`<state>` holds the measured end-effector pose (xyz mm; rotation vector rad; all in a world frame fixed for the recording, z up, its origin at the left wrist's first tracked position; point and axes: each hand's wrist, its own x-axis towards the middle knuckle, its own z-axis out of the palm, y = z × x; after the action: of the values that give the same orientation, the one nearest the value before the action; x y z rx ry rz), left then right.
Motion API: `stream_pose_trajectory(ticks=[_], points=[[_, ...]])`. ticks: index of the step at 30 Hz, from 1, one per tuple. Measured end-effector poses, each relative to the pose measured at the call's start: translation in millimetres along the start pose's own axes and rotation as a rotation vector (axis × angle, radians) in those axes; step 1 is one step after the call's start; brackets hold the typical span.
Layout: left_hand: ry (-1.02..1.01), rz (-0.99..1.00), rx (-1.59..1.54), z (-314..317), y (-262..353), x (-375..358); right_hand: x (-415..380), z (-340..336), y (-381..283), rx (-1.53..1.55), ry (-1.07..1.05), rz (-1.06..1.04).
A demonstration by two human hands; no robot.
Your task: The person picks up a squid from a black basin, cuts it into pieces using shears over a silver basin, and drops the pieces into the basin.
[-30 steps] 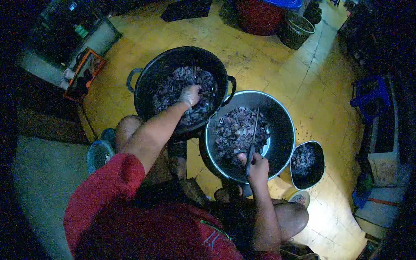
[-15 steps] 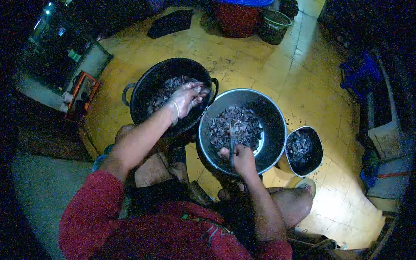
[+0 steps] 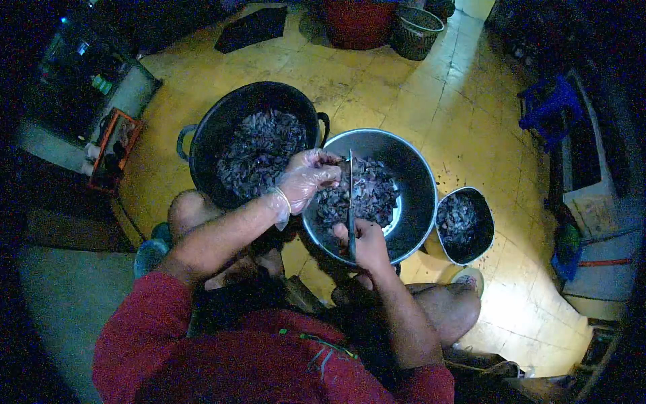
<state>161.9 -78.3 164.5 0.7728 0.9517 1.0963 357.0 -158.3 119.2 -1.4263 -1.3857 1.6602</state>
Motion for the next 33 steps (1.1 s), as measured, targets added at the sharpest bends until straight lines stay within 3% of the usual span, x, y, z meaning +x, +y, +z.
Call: stream_pose_trajectory(ticks=[2, 9, 11, 15, 21, 23, 26, 33], points=[[-0.036, 0.025, 0.047, -3.1, 4.9, 2.8, 6.6, -5.4, 16.6, -0.119, 0.011, -0.012], [-0.070, 0.012, 0.192, -14.4, 19.2, 10.7, 0.0, -5.6, -6.3, -0.117, 0.022, 0.048], [-0.195, -0.032, 0.334, -14.7, 20.5, 9.9, -2.3, -3.5, -12.1, -0.073, 0.032, 0.012], [-0.205, -0.046, 0.316, -14.8, 26.5, 9.5, -1.5, -9.2, -8.8, -0.229, 0.022, 0.085], [-0.109, -0.024, 0.149, -17.4, 22.3, 10.9, 1.4, -12.6, -7.6, -0.214, 0.096, -0.018], [-0.096, -0.031, 0.145, -18.3, 22.9, 11.3, 0.2, -10.5, -9.5, -0.062, 0.022, 0.012], [-0.106, -0.037, 0.129, -19.4, 14.7, 12.6, 0.4, -7.9, -2.0, -0.136, -0.072, 0.034], [-0.126, -0.022, 0.203, -19.5, 13.9, 14.6, 1.4, -2.3, 10.0, -0.247, 0.070, 0.002]])
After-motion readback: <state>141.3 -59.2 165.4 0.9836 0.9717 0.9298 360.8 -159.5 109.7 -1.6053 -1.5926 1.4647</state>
